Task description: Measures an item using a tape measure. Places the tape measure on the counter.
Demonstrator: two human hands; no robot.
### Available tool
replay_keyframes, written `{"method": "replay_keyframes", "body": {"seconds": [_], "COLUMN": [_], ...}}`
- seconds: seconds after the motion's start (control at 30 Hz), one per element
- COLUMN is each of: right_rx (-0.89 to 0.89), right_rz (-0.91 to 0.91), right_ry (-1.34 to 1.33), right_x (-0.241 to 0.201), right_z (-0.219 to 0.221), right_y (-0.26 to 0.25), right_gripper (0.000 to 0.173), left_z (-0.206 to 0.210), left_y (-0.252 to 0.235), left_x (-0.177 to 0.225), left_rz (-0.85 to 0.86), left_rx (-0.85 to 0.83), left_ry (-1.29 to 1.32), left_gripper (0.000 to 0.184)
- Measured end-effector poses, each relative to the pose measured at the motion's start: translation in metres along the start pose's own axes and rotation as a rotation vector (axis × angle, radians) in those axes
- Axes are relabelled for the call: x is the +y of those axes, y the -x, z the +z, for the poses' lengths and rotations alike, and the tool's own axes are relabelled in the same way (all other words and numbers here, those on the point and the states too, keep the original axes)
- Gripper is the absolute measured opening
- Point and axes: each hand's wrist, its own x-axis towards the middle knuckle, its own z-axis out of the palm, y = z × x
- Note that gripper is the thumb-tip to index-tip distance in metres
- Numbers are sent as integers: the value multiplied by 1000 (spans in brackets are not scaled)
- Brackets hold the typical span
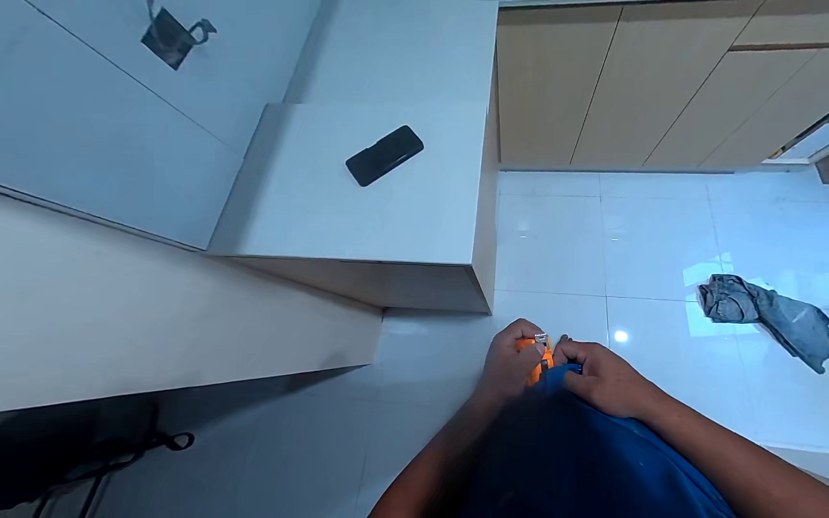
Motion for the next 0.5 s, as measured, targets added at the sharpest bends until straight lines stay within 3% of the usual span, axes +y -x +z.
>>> {"method": "replay_keyframes", "body": {"seconds": [0.33, 0.4, 0.5], "right_rx": [42, 6, -37], "right_rz": [17, -4, -10], "right_ry": [-6, -15, 12], "right_x": [2, 2, 2], "right_z": [-2, -4, -3], "right_y": [0, -1, -1], "right_gripper": [16, 12, 10], "left_z": [5, 3, -1], "left_y": [-3, -4, -9], "left_x": [5, 1, -1], "left_rz": [38, -14, -260], "left_rx": [13, 10, 43], "left_ry": [-111, -22, 359], "left_gripper": [15, 20, 30]}}
